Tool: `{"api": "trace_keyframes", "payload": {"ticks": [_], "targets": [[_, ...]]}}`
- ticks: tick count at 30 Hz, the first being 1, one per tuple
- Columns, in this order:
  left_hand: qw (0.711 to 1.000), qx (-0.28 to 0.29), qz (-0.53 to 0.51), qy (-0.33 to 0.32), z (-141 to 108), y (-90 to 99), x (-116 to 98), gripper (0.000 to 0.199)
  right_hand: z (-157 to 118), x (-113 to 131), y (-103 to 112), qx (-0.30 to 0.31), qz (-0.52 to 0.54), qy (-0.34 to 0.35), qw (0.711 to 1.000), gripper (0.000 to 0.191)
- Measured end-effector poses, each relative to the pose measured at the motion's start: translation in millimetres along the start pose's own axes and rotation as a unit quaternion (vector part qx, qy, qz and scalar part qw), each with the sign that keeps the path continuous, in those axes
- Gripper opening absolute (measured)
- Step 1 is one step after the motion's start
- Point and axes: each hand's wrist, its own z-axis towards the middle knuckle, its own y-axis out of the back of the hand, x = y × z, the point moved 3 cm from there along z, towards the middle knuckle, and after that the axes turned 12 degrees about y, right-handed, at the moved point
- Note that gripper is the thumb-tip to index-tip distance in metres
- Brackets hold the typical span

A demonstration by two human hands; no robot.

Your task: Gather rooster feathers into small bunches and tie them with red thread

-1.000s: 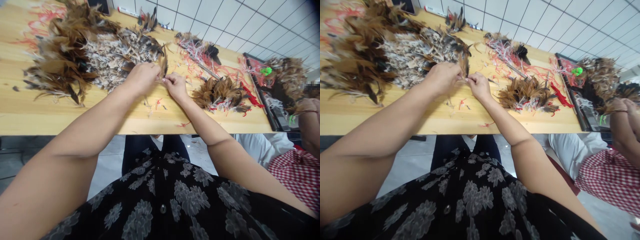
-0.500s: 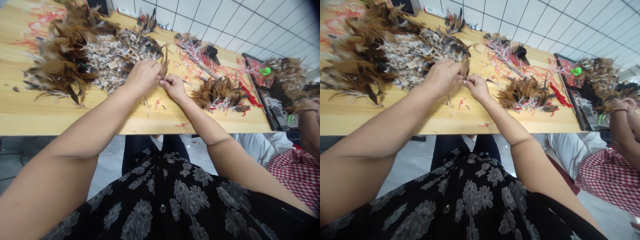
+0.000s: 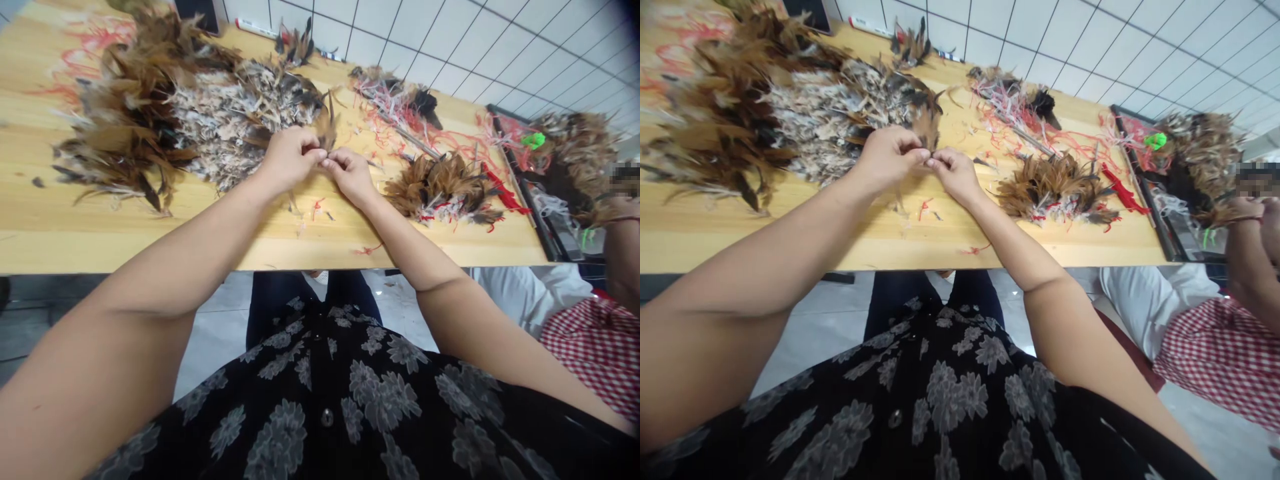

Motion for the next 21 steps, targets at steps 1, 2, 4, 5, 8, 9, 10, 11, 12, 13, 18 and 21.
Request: {"api": "trace_keyframes", "payload": {"ticks": [1,2,4,5,8,9,10,11,12,13,18,21], "targets": [[1.000,-0.001,-0.016,0.015,-0.2,0.3,-1.6,0.042,0.2,-0.1,-0.5,0.002,0.000,0.004,1.000,0.079],[0.999,-0.003,-0.034,0.027,0.0,2.1,-2.6,0.043,0.2,-0.9,-0.3,0.001,-0.001,0.006,1.000,0.078],[0.996,-0.025,-0.074,0.039,2.1,10.1,-2.1,0.037,-0.4,-5.0,1.8,-0.017,-0.002,0.005,1.000,0.076],[0.995,-0.042,-0.088,0.036,3.8,15.7,-0.6,0.033,-0.8,-8.0,3.6,-0.032,-0.001,0.002,0.999,0.074],[0.991,-0.093,-0.090,0.017,9.5,33.2,7.7,0.028,-2.1,-17.4,8.6,-0.076,0.010,-0.009,0.997,0.070],[0.992,-0.099,-0.081,0.011,11.1,37.4,11.2,0.029,-2.2,-19.8,9.5,-0.085,0.015,-0.013,0.996,0.068],[0.993,-0.098,-0.072,0.006,12.4,40.2,14.5,0.031,-2.2,-21.5,9.9,-0.091,0.020,-0.018,0.995,0.066],[0.993,-0.095,-0.063,0.002,13.2,41.8,17.5,0.033,-2.1,-22.4,9.8,-0.095,0.025,-0.020,0.995,0.065],[0.995,-0.089,-0.050,-0.001,13.6,42.2,20.0,0.035,-1.9,-22.5,9.3,-0.098,0.032,-0.021,0.994,0.064],[0.996,-0.083,-0.032,-0.003,13.6,41.4,21.8,0.037,-1.6,-21.9,8.3,-0.100,0.039,-0.018,0.994,0.065],[0.994,-0.075,0.073,0.009,12.7,28.9,23.0,0.050,0.3,-16.8,0.4,-0.109,0.063,-0.011,0.992,0.060],[0.991,-0.083,0.103,0.028,17.0,18.0,17.0,0.061,2.1,-13.0,-3.7,-0.099,0.055,-0.023,0.993,0.053]]}}
